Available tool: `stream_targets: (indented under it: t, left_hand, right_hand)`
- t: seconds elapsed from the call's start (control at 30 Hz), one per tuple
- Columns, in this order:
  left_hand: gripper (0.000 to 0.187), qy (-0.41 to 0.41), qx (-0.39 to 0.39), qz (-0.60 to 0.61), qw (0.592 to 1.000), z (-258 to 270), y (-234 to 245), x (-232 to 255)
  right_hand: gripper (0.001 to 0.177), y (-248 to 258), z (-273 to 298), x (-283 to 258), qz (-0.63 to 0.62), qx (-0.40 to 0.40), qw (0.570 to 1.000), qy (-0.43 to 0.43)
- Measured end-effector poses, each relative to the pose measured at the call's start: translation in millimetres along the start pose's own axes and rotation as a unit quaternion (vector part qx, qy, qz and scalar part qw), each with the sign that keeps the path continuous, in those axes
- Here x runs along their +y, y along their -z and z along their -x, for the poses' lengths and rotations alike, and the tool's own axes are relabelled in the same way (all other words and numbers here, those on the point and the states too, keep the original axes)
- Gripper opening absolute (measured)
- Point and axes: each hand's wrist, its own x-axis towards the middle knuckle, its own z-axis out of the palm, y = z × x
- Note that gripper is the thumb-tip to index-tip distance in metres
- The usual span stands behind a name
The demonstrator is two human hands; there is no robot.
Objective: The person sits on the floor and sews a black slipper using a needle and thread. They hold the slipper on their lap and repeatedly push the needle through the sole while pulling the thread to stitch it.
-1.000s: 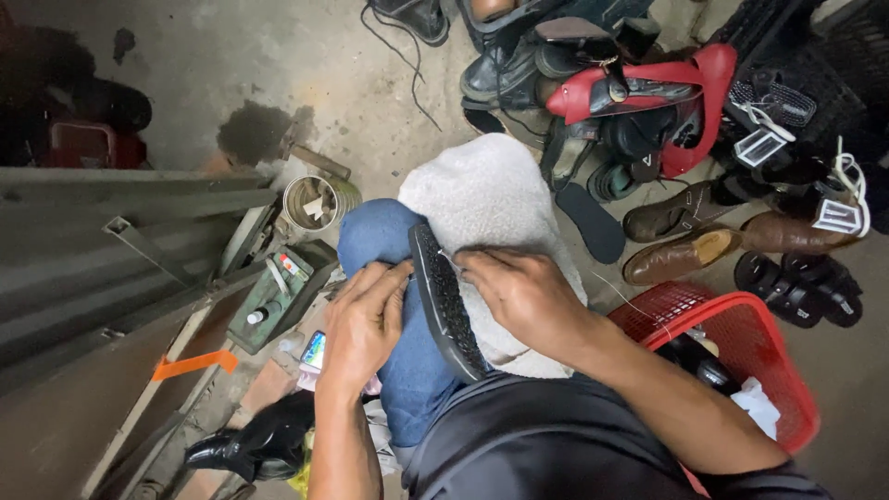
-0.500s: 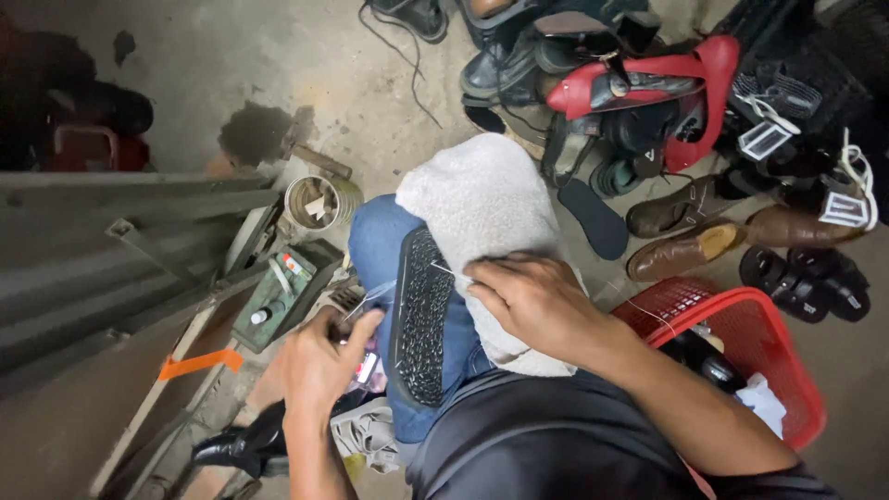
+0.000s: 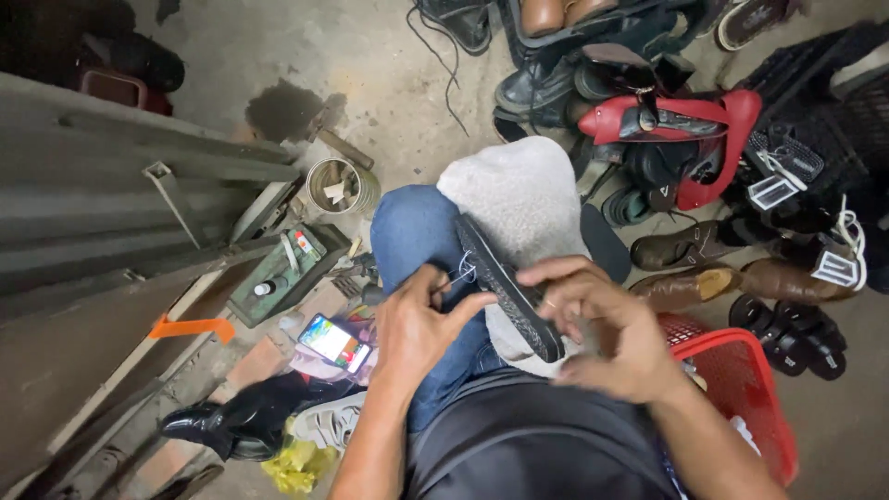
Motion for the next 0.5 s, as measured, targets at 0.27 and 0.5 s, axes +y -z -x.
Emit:
stream_targets:
  t: [0.27,0.5]
  left_hand:
    - [0.020,0.046,0.013,0.006,0.999,-1,16,-10]
    - [0.017,0.008,0.014,0.113,0.994,-4,5,9]
  right_hand:
    - [0.051,-21,-10,-22,0.416,0.033,0.907,-0.062]
    - [0.050,-17,-7,-18,0.427,0.028,0.895,-0.126]
